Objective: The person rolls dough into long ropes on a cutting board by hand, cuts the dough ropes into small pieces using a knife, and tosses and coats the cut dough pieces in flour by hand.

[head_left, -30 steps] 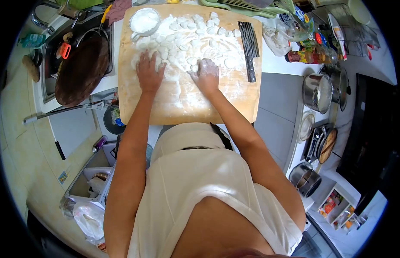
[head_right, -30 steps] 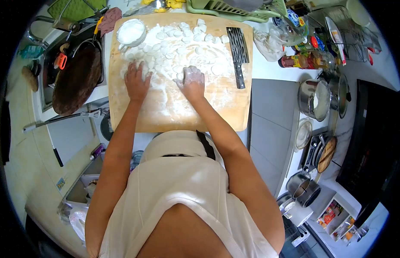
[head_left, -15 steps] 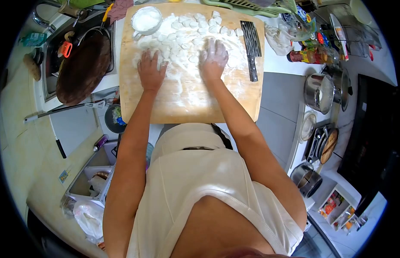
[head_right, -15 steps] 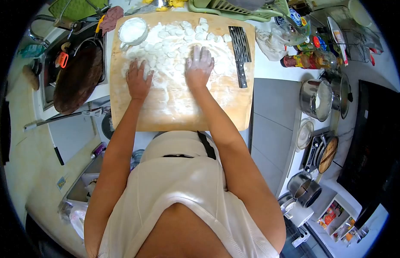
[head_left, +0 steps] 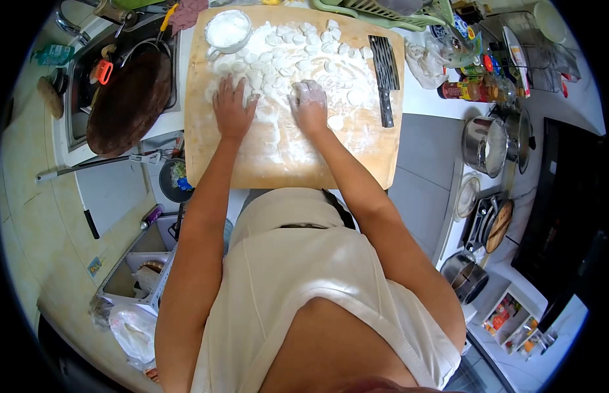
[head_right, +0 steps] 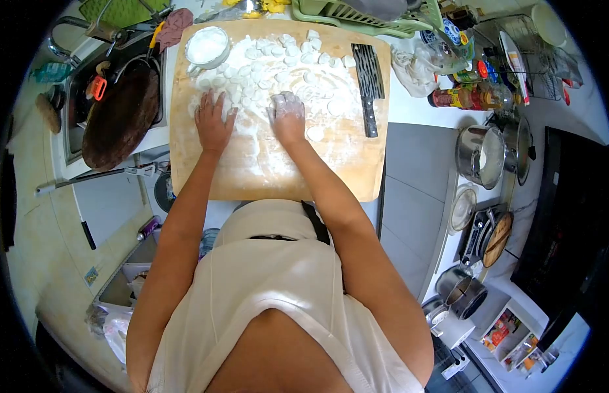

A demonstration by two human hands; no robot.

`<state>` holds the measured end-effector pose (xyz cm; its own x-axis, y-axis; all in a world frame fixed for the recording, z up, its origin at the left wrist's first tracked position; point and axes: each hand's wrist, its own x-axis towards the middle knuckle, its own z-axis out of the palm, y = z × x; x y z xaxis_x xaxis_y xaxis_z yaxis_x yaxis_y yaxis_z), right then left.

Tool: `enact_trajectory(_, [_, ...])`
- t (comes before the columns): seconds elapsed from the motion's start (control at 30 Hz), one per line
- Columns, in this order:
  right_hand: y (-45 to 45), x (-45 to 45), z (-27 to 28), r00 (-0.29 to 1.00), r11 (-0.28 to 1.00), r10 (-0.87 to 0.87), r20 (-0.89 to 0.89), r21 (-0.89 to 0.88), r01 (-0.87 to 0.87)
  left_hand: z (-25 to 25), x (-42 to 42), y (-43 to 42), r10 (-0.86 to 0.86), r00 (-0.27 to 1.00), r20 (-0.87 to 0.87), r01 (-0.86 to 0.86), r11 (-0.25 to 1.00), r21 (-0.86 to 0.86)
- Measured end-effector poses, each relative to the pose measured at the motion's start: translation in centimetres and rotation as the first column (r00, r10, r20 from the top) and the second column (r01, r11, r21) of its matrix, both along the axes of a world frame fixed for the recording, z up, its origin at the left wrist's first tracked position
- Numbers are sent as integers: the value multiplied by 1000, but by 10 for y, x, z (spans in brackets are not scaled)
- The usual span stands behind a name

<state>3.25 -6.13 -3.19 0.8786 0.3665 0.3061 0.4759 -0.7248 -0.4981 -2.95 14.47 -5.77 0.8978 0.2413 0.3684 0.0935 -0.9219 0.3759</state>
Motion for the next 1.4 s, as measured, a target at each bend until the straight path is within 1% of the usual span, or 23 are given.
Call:
enact_trajectory(0.07, [-8,4,-9,998,997,64,-29,40,-63,0,-1,3,0,1000,-2,0,1000,4])
enact_trajectory(0.17, [-27,-8,17,975,990,121,-184,-55,-133,2,1,1,0,1000,-7,0,1000,5])
enact_trajectory(0.27, [-13,-3,51,990,999,-29,-138,12,31,0,-1,-1,8,1000,-18,-8,1000,8])
enact_trajectory(0.37, [6,30,11,949,949,-315,30,2,315,3,1,2,7,1000,-29,-7,1000,-8])
enact_trajectory(0.47, [28,32,-1,967,921,-254,30,-297,251,3,0,1,7,999,-32,-7,1000,7])
enact_trajectory(0.5, [29,33,0,983,923,-179,43,-339,183,3,2,2,4,1000,-18,-4,1000,13])
enact_trajectory(0.6, [26,30,6,981,930,-194,-30,-323,174,5,-2,-1,3,999,-36,-3,1000,7])
enact_trajectory(0.63, [25,23,6,970,930,-243,-3,-286,232,6,0,1,9,999,-47,-8,1000,5])
enact_trajectory(0.7, [16,0,10,999,919,19,-37,-393,-32,8,1,1,3,1000,-23,-3,1000,-13])
enact_trajectory(0.73, [6,-15,12,987,881,147,-69,-443,-163,8,-2,0,-1,1000,-16,0,1000,-26])
enact_trajectory(0.77, [-6,-24,14,958,842,224,-180,-459,-284,8,-4,-1,-1,1000,-23,0,999,-34])
enact_trajectory(0.87, [-50,-20,-3,993,792,109,48,-607,-58,8,1,2,3,1000,-18,-4,999,-51])
enact_trajectory(0.93, [-66,-9,4,996,899,-86,40,-428,95,10,0,1,2,1000,-12,-3,998,-65])
enact_trajectory(0.97, [-67,-5,8,982,885,-93,163,-438,156,9,-2,0,3,1000,-8,-4,998,-58])
enact_trajectory(1.03, [-50,2,12,995,969,22,99,-249,4,7,1,0,2,1000,10,-1,999,-41])
enact_trajectory(1.07, [-36,5,11,994,987,85,74,-144,-73,6,1,-1,5,1000,8,-4,999,-40])
enact_trajectory(1.1, [-17,10,10,984,990,127,122,-79,-118,5,1,-1,7,1000,5,-7,999,-36])
enact_trajectory(1.13, [3,10,23,993,993,116,3,-34,-116,6,0,1,9,1000,1,-9,1000,-29])
enact_trajectory(1.2, [30,14,17,996,996,89,4,28,-89,8,1,0,10,1000,-12,-11,999,-34])
enact_trajectory(1.3, [38,14,-1,995,995,86,46,54,-89,8,-2,0,7,1000,-21,-7,999,-32])
enact_trajectory(1.4, [14,8,-1,984,984,125,-128,145,-106,8,1,-1,14,1000,-16,-14,1000,-25])
